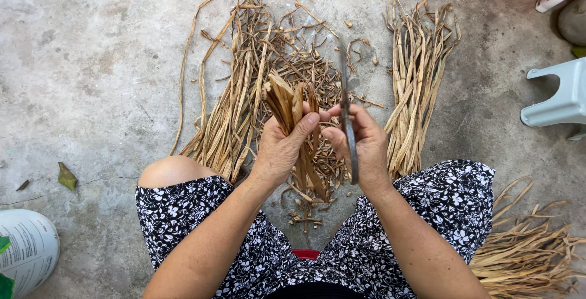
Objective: The person sits on a low stool on a concrete surface and trims the ends off bundles of dried plant stalks using scissors. They cut pieces from the stalks, drop the trimmed-off bits onto a growing pile in front of them, and set the trimmed stalks into separate bundles beside them.
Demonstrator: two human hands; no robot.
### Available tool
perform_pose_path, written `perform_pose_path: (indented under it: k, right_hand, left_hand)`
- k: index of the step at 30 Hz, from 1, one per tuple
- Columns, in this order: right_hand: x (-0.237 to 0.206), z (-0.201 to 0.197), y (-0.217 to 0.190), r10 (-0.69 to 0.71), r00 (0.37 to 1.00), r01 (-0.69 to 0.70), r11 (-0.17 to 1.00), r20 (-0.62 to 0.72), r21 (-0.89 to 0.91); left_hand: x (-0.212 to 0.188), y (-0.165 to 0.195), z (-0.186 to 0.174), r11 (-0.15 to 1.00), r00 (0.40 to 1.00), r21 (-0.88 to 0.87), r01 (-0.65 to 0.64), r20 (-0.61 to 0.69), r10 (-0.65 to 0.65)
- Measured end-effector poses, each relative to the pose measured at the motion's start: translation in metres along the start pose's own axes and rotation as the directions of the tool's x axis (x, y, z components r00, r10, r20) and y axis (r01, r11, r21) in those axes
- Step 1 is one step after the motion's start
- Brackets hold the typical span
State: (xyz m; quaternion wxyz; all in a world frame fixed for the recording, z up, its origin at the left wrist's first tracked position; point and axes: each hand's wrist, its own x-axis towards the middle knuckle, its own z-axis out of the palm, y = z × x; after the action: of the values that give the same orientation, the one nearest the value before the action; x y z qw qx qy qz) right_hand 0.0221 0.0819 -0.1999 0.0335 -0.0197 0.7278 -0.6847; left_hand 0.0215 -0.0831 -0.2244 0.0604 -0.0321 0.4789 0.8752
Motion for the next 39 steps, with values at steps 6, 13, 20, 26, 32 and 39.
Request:
perform_pose_path:
  k: [6,13,20,26,32,39]
  right_hand:
    - [-0.008,-0.001,-0.005,-0.304,0.953,0.303,0.948,0.003,0.102]
    - [-0.007,0.000,0.000,-0.214,0.977,0.214,0.969,-0.018,0.127]
    - [0.005,-0.016,-0.003,-0.039,0.999,0.024,0.925,0.029,0.379]
    - [0.004,-0.022,-0.010,-0.059,0.994,0.019,0.917,0.091,0.398]
    - [0.004,-0.015,-0.002,-0.158,0.987,0.152,0.974,0.019,0.166]
    - [0.008,-0.015,-0.003,-0.161,0.985,0.155,0.983,0.061,0.095]
  left_hand:
    - [-0.002,0.009,0.008,0.952,0.999,0.307,-0.004,0.036,-0.007]
    - [-0.012,0.006,0.023,0.709,0.993,0.697,-0.112,0.110,0.048]
    - [-0.007,0.000,0.008,0.973,0.939,0.087,0.213,0.259,-0.228]
    - [0.001,0.002,0.001,0.989,0.993,0.125,0.073,-0.098,-0.061]
    - [-0.009,0.006,0.012,0.998,0.986,0.065,0.008,0.165,-0.019]
    - [-0.005,0.009,0.005,0.986,0.998,0.163,0.034,0.042,-0.042]
